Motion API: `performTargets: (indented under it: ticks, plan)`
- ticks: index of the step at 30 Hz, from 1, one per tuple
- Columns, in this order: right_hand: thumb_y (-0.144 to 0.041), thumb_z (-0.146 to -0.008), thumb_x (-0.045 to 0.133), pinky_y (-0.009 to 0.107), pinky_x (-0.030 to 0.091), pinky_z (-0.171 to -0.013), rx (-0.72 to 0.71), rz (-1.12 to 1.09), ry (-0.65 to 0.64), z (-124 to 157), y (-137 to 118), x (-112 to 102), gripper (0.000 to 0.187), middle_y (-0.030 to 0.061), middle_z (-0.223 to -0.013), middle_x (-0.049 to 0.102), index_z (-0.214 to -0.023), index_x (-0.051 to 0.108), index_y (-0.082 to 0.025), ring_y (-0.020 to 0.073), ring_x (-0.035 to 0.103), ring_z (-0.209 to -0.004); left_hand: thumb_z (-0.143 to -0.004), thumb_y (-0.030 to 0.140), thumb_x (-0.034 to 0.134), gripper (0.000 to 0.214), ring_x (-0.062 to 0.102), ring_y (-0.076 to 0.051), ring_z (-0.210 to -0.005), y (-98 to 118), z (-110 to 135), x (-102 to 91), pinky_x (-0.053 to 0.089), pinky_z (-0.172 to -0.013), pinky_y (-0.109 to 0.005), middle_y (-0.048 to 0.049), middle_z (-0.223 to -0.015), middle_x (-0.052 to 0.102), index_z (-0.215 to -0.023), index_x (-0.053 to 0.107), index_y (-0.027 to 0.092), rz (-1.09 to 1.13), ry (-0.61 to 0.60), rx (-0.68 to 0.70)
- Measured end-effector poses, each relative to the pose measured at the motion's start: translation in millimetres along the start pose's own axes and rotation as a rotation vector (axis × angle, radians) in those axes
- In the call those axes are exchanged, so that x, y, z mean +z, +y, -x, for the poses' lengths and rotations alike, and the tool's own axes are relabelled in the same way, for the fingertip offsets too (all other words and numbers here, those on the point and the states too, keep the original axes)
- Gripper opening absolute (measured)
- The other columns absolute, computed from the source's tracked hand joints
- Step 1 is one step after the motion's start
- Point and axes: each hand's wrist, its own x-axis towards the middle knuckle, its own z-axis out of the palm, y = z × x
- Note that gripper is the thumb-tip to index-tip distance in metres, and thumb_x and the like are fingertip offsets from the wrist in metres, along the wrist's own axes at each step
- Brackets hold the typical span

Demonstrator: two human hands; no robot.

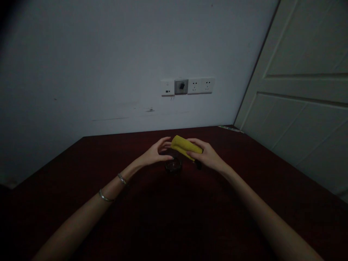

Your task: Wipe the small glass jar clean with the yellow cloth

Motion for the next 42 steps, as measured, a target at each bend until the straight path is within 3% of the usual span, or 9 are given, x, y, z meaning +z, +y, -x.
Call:
performTargets:
  ticks: [2, 5, 8, 12, 17, 24, 35, 38, 42]
  plan:
    - [-0.025, -0.078, 0.060, 0.044, 0.048, -0.093, -0.092, 0.139, 0.011, -1.9, 5.3, -7.9, 0.044, 0.0073, -0.119, 0.063, -0.121, 0.055, -0.021, 0.0246, 0.061, -0.105, -0.057, 0.030, 0.083, 0.102, 0.032, -0.034, -0.136, -13.7, 6.3, -0.6, 0.024, -0.112, -0.053, -0.0215, -0.145, 0.035, -0.142, 0.027, 0.018, -0.119, -0.050, -0.090]
    - [-0.014, -0.080, 0.054, 0.043, 0.047, -0.094, -0.257, 0.413, -0.103, -5.5, 5.0, -16.6, 0.048, 0.0079, -0.122, 0.062, -0.127, 0.051, -0.022, 0.0232, 0.059, -0.109, -0.052, 0.036, 0.085, 0.115, 0.022, -0.035, -0.140, -28.2, 14.1, 3.9, 0.017, -0.115, -0.052, -0.0217, -0.151, 0.022, -0.145, 0.021, 0.016, -0.238, -0.103, -0.170]
    - [-0.008, -0.082, 0.051, 0.041, 0.050, -0.087, -0.452, 0.738, -0.262, -10.6, -3.3, -16.9, 0.048, 0.0109, -0.123, 0.061, -0.129, 0.050, -0.022, 0.0242, 0.059, -0.108, -0.050, 0.034, 0.086, 0.113, 0.032, -0.033, -0.136, -35.8, 17.5, 9.7, 0.024, -0.114, -0.048, -0.0206, -0.147, 0.032, -0.143, 0.025, 0.015, -0.214, -0.130, -0.128]
    - [-0.007, -0.085, 0.052, 0.033, 0.051, -0.068, -0.737, 1.064, -0.432, -19.1, -16.3, -7.7, 0.044, 0.0109, -0.116, 0.063, -0.125, 0.052, -0.024, 0.0214, 0.061, -0.092, -0.054, 0.032, 0.085, 0.091, 0.048, -0.029, -0.123, -41.1, 18.7, 13.3, 0.037, -0.104, -0.044, -0.0173, -0.132, 0.050, -0.130, 0.039, 0.014, -0.169, -0.090, -0.137]
    - [-0.012, -0.087, 0.054, 0.029, 0.044, -0.061, -0.961, 1.167, -0.570, -28.5, -25.8, 4.3, 0.035, 0.0067, -0.124, 0.060, -0.119, 0.056, -0.026, 0.0187, 0.058, -0.088, -0.049, 0.031, 0.087, 0.088, 0.054, -0.030, -0.113, -44.7, 20.3, 17.9, 0.042, -0.096, -0.044, -0.0160, -0.122, 0.056, -0.123, 0.044, 0.013, -0.208, -0.042, -0.169]
    - [-0.016, -0.095, 0.042, 0.032, 0.041, -0.063, -1.155, 1.129, -0.718, -38.4, -20.7, 11.5, 0.035, 0.0021, -0.134, 0.055, -0.127, 0.051, -0.027, 0.0199, 0.055, -0.097, -0.048, 0.041, 0.086, 0.092, 0.057, -0.029, -0.109, -52.6, 21.2, 20.1, 0.045, -0.092, -0.039, -0.0128, -0.122, 0.058, -0.128, 0.045, 0.015, -0.341, -0.013, -0.196]
    - [-0.016, -0.090, 0.053, 0.027, 0.036, -0.057, -0.938, 1.099, -0.799, -48.6, -17.7, 24.8, 0.025, 0.0001, -0.117, 0.065, -0.110, 0.060, -0.029, 0.0188, 0.054, -0.091, -0.051, 0.046, 0.083, 0.086, 0.061, -0.028, -0.105, -54.2, 23.0, 20.2, 0.047, -0.090, -0.038, -0.0116, -0.116, 0.064, -0.124, 0.050, 0.016, -0.411, 0.018, -0.177]
    - [-0.010, -0.087, 0.054, 0.026, 0.037, -0.057, -0.772, 1.122, -0.853, -48.3, -28.5, 32.7, 0.022, 0.0027, -0.103, 0.070, -0.100, 0.065, -0.024, 0.0193, 0.055, -0.090, -0.051, 0.044, 0.083, 0.084, 0.061, -0.028, -0.104, -56.3, 23.0, 18.4, 0.048, -0.088, -0.038, -0.0117, -0.115, 0.064, -0.124, 0.050, 0.016, -0.410, 0.029, -0.194]
    - [-0.009, -0.075, 0.062, 0.028, 0.044, -0.066, -0.420, 1.137, -0.959, -48.6, -51.9, 45.9, 0.018, 0.0111, -0.091, 0.071, -0.091, 0.069, -0.016, 0.0247, 0.058, -0.097, -0.051, 0.043, 0.083, 0.083, 0.062, -0.026, -0.098, -56.2, 23.2, 17.2, 0.049, -0.084, -0.037, -0.0106, -0.110, 0.066, -0.123, 0.051, 0.016, -0.417, 0.030, -0.209]
